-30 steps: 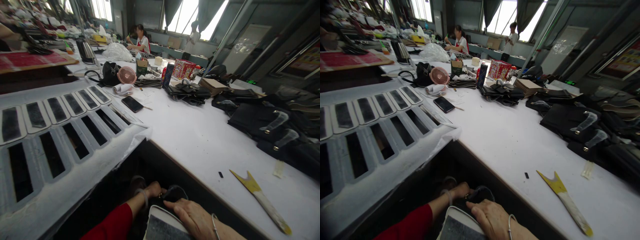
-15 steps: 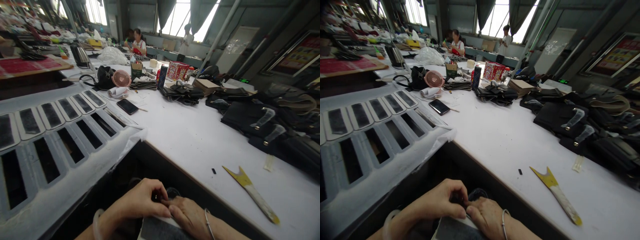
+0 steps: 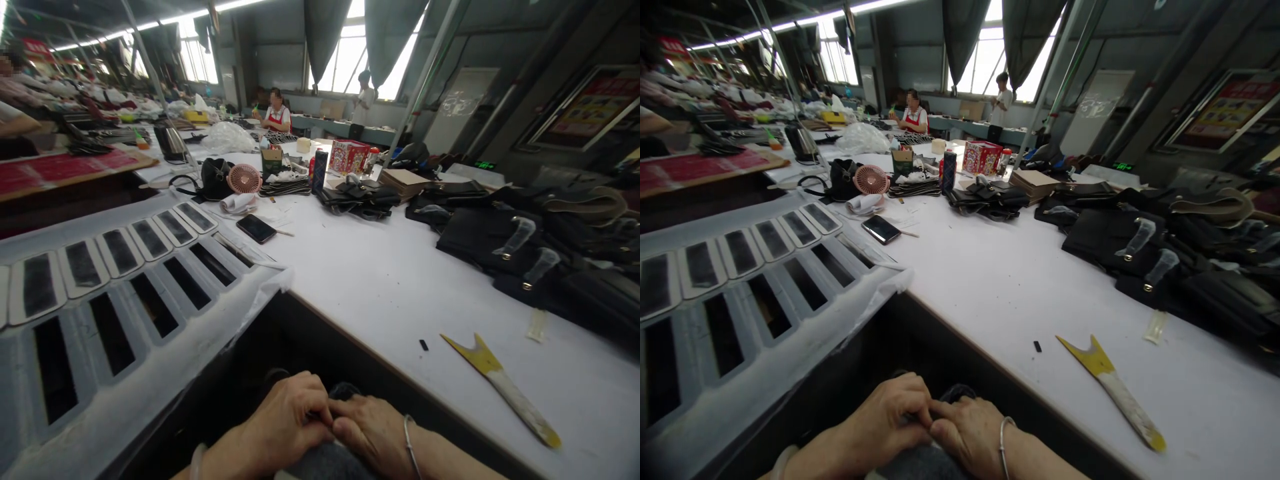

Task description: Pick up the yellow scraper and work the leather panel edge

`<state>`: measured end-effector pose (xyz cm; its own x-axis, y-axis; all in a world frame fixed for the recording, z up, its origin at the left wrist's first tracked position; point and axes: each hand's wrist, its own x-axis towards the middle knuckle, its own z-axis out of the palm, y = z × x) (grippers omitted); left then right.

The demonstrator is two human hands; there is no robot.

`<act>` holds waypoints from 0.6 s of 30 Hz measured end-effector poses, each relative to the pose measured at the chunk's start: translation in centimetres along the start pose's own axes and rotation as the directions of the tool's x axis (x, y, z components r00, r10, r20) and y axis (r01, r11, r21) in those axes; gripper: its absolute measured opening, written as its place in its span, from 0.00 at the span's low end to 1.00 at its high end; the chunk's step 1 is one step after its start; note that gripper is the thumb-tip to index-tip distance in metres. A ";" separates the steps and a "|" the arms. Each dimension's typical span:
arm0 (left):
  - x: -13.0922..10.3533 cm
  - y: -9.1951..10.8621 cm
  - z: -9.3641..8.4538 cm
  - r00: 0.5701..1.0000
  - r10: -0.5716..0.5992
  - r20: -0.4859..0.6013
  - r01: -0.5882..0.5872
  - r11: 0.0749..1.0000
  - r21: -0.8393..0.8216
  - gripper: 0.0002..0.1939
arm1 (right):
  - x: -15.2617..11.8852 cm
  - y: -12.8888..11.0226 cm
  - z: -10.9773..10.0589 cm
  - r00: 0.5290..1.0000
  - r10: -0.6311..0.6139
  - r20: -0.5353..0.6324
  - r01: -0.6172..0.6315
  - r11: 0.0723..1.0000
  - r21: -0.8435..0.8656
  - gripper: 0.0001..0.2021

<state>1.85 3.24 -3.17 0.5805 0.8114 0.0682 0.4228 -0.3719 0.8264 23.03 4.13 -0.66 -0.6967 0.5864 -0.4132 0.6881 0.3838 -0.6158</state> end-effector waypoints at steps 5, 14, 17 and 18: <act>0.1 -0.2 -0.5 0.986 0.155 0.055 -0.161 0.978 0.136 0.04 | -1.9 0.3 -0.8 0.991 0.081 0.106 -0.094 0.988 0.126 0.30; 0.0 0.5 -1.6 0.978 0.147 0.145 -0.178 0.957 0.227 0.04 | -3.5 1.1 -1.4 0.970 0.167 0.176 -0.198 0.964 0.177 0.32; -0.1 0.5 -1.6 0.983 0.138 0.121 -0.159 0.970 0.186 0.03 | -1.8 0.4 -0.8 0.982 0.119 0.145 -0.149 0.964 0.219 0.32; -0.2 0.6 -1.7 0.985 0.135 0.109 -0.152 0.975 0.161 0.03 | -1.2 0.2 -0.7 0.989 0.081 0.127 -0.110 0.965 0.239 0.31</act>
<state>0.80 3.60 -1.73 0.7047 0.6996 0.1181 0.4363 -0.5585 0.7055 24.16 3.95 0.21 -0.6589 0.5198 -0.5437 0.6921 0.1357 -0.7090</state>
